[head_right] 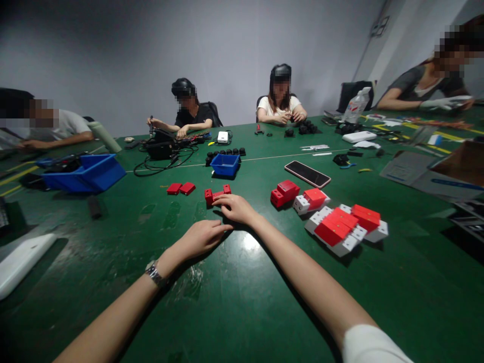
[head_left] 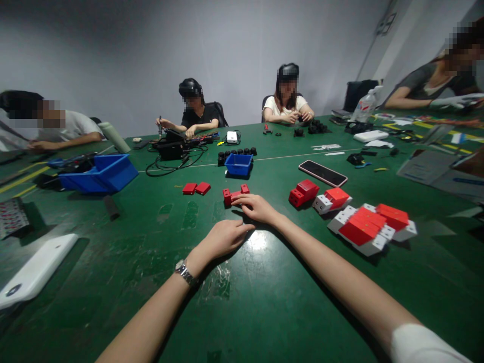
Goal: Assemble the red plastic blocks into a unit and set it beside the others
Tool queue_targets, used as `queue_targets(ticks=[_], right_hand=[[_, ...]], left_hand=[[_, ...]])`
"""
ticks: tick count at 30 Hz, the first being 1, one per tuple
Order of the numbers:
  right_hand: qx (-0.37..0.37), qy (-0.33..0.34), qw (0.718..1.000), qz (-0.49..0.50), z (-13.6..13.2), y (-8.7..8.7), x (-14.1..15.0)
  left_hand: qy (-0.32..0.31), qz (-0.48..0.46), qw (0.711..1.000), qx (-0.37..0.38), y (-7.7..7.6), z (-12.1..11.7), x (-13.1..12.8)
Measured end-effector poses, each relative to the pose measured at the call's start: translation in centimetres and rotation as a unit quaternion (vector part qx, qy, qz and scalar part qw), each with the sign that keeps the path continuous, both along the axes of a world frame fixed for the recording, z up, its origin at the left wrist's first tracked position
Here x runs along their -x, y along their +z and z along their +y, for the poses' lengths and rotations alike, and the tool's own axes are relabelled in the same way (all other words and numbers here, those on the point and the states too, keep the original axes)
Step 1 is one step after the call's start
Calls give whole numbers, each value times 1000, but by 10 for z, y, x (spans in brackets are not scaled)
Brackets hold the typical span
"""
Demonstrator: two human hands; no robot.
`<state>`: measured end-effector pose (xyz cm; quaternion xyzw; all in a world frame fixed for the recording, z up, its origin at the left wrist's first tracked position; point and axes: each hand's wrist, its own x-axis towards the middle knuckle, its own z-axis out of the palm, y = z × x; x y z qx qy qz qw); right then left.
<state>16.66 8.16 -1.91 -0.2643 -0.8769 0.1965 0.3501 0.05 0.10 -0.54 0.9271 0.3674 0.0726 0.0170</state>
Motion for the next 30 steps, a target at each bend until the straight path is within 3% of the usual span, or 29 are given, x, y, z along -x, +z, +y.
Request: queue_targets(ticks=[11,15,18,24,30], right_hand=[[-12,18,999,43,-2,2,0],[1,-98,985,142,1,5,-3],[28,-183,970,160,10,0,-7],[117,-198,969,96,22,-13,-7],[126,-201,969,65,18,-7,-7]], left_hand=[[-3,-4,1000,-6,1,-1,-1],[-6,-2,1000,-3,3,-1,-1],[-7,4,1000,-6,4,-2,-1],[-6,3,1000,-1,6,-3,-1],[-7,0,1000,-1,4,-2,0]])
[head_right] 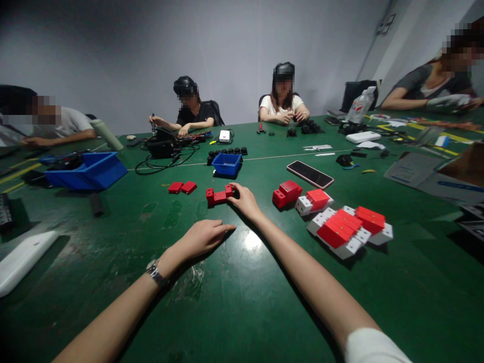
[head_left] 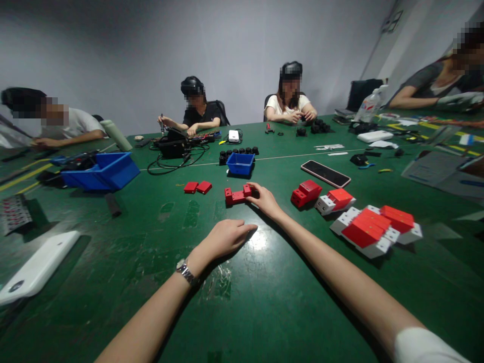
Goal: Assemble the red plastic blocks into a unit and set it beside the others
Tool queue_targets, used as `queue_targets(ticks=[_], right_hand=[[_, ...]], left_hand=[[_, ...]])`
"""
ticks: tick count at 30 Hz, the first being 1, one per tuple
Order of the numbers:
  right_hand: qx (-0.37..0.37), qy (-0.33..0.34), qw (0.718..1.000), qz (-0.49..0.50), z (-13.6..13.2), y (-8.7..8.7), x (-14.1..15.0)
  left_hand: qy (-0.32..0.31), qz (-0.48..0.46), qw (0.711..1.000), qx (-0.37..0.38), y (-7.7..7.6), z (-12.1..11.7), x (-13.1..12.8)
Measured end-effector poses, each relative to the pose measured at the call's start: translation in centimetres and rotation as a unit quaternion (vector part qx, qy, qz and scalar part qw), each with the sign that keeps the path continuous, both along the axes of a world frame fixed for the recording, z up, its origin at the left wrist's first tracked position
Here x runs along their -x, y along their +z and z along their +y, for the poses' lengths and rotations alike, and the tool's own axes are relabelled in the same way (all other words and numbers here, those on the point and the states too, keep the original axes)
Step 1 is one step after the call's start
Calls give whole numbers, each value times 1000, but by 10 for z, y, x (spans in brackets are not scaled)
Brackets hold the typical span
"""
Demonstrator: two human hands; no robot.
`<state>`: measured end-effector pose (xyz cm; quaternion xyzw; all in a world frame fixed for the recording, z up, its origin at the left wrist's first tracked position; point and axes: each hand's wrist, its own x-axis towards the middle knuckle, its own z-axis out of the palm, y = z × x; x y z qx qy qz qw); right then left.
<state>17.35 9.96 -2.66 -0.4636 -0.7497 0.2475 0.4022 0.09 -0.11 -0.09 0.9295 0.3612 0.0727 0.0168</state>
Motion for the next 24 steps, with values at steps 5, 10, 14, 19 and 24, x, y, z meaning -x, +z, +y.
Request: queue_targets(ticks=[5,10,14,19,24], right_hand=[[-1,3,1000,4,-3,4,0],[11,9,1000,19,-5,6,1],[16,12,1000,22,-5,5,1],[15,12,999,27,-4,3,1],[9,10,1000,22,-3,3,1]], left_hand=[[-2,-1,1000,-2,0,0,0],[0,5,1000,-6,0,0,0],[-4,4,1000,-6,0,0,0],[-5,0,1000,-4,-2,1,0],[-3,-1,1000,-2,-2,1,1]])
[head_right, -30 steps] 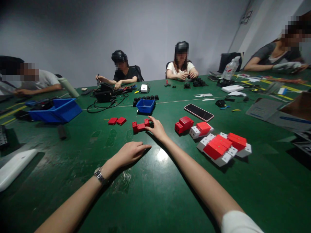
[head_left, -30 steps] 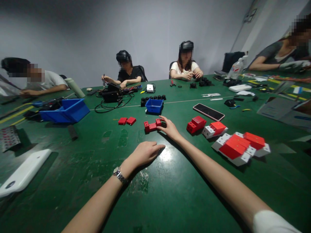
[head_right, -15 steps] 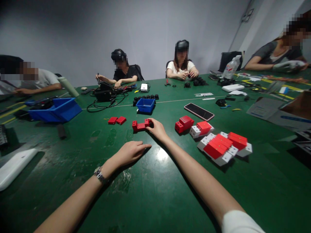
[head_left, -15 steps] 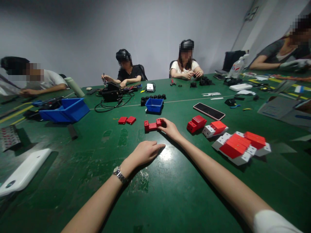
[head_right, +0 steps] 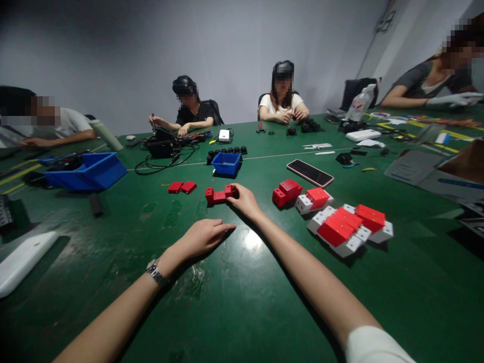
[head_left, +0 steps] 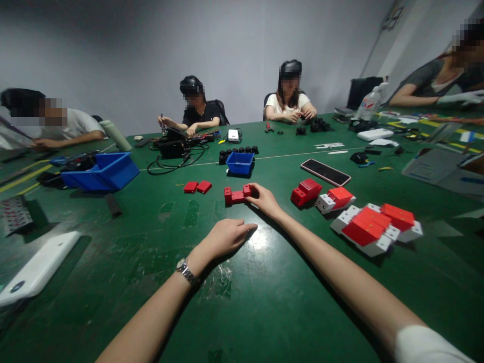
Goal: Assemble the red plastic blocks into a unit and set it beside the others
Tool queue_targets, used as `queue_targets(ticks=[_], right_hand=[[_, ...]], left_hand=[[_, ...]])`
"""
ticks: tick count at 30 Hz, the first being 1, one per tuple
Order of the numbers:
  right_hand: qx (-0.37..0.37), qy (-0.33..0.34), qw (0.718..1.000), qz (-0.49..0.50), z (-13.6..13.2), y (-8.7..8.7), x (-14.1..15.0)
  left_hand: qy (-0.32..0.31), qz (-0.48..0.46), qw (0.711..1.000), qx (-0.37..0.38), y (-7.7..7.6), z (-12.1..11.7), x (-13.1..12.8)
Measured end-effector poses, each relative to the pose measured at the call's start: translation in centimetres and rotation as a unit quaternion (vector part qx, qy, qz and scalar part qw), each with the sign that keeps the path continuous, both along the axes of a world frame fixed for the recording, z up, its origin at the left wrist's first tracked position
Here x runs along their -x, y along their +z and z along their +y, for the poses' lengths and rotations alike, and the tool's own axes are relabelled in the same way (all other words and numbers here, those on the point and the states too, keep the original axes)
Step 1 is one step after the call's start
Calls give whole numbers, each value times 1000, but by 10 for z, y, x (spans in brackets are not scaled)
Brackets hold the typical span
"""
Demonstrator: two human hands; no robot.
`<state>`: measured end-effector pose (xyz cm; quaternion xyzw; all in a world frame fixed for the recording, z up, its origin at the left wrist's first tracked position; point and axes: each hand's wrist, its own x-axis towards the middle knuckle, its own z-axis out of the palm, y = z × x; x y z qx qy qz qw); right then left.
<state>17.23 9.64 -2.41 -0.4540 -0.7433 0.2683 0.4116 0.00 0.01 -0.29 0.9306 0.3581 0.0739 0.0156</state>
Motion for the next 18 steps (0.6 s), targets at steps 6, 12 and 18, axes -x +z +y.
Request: queue_targets(ticks=[6,12,18], right_hand=[[0,-1,1000,-4,1,0,0],[-2,-3,1000,-4,1,0,0],[-4,-4,1000,-4,0,-1,1]], left_hand=[[1,-6,1000,0,0,-1,0],[-2,-10,1000,2,-2,0,1],[-1,-6,1000,0,-2,1,1]])
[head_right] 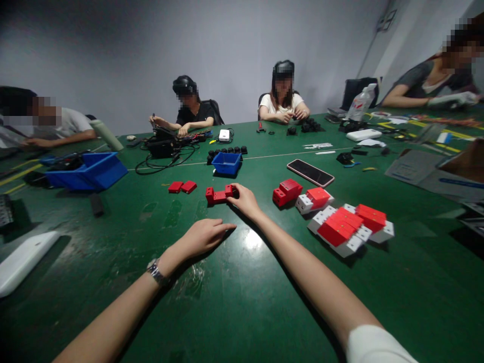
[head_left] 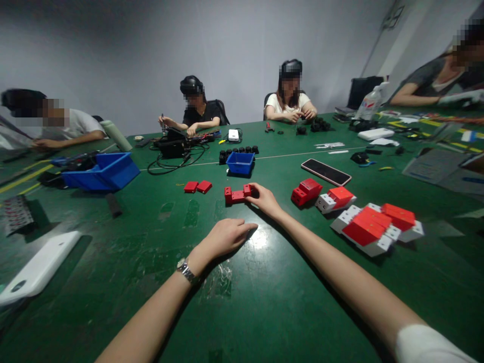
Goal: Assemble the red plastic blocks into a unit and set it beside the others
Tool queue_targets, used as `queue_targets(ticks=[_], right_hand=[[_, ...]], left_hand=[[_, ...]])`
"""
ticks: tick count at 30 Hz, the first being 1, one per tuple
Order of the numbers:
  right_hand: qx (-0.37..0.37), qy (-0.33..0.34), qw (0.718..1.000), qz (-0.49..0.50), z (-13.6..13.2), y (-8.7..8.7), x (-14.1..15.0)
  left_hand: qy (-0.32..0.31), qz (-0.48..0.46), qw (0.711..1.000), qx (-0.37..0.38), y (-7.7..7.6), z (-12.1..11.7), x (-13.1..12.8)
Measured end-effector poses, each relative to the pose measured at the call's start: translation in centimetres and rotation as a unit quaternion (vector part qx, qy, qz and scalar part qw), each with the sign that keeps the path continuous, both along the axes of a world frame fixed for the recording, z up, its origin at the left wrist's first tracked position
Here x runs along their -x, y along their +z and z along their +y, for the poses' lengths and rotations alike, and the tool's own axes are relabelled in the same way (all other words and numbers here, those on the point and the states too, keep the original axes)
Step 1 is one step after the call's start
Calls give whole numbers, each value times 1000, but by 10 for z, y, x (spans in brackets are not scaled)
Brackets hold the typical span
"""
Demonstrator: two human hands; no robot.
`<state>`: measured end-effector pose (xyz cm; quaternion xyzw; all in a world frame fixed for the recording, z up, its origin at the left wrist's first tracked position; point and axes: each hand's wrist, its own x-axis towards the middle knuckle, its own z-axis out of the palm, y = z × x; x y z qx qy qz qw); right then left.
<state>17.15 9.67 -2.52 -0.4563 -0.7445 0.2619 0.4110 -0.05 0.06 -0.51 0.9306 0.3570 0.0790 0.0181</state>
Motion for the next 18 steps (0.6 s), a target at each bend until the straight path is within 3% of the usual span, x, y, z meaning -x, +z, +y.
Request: queue_targets(ticks=[18], right_hand=[[0,-1,1000,-6,0,0,-1]], left_hand=[[5,12,1000,1,3,-1,-1]])
